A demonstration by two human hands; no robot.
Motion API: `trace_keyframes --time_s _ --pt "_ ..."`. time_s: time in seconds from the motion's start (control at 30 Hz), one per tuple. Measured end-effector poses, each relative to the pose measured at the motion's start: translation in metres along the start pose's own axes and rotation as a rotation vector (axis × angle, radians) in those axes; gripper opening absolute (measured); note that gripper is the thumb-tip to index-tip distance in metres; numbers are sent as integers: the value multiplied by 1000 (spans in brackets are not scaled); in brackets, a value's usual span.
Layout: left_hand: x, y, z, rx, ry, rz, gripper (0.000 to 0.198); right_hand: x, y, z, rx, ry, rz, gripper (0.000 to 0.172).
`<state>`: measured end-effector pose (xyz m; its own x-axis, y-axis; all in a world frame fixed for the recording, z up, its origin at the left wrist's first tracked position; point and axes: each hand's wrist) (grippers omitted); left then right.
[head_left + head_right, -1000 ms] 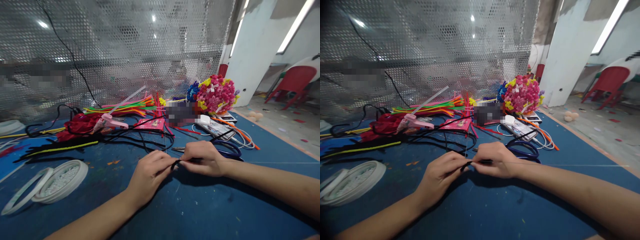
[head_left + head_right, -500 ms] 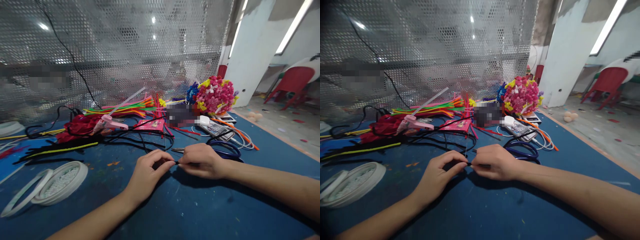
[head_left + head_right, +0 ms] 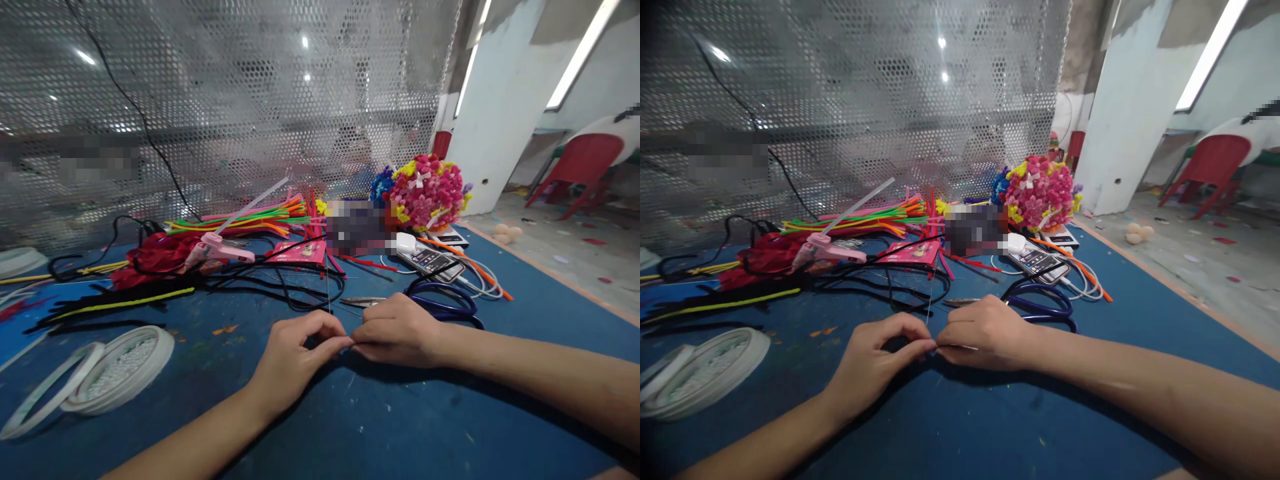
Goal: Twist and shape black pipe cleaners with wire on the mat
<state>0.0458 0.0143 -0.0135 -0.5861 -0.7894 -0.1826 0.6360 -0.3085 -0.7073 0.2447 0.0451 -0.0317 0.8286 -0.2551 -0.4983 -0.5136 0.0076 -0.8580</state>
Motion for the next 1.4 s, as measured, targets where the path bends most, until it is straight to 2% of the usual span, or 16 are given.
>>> trace_keyframes --time_s 0.17,0.27,0.37,0.43,0.53,0.63,0.73,0.8,0.9,1.03,1.13,1.27,1.33,1.4 --pt "1 -2 0 -190 186 109 8 -5 -1 -7 -398 154 49 14" --pt "1 -1 -2 -328 298 161 14 -7 -3 -10 -523 283 107 14" --pt "1 0 -4 -397 304 106 16 -7 -4 -10 -551 313 123 13" --pt "2 0 -4 -401 253 33 15 -6 -4 -9 -509 279 125 12" --pt "0 0 1 -305 102 -70 20 -3 -5 -5 -345 176 119 14" --pt "-4 -1 6 -95 -44 -195 31 -1 -9 -1 17 -4 97 16" --pt "-7 -1 9 17 -86 -260 36 0 -12 2 292 -136 66 17" --pt "-6 0 8 -36 -79 -219 30 -1 -12 2 243 -93 79 18" --pt "-2 2 3 -172 -27 -136 14 -3 -10 1 1 29 104 19" --pt "1 3 -1 -240 49 -118 16 -4 -9 0 -184 75 114 19" --pt "-1 1 2 -192 48 -114 21 -4 -9 2 -181 63 107 19" --pt "-6 -3 7 50 -74 -195 33 -2 -8 2 -4 -5 85 22" --pt "-8 -3 6 170 -120 -239 34 -2 -9 1 116 -53 88 25" --pt "-9 -2 4 253 -152 -245 31 -2 -9 -1 131 -54 93 28"
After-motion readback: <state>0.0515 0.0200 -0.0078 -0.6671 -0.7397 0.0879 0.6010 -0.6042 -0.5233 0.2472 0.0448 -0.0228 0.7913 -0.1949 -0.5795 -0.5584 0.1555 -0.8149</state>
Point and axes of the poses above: each hand's wrist, its own x-axis away from the middle knuckle, its own y-axis out of the palm, z = x × y, and after that the axes turned 15 degrees about -z, right-handed
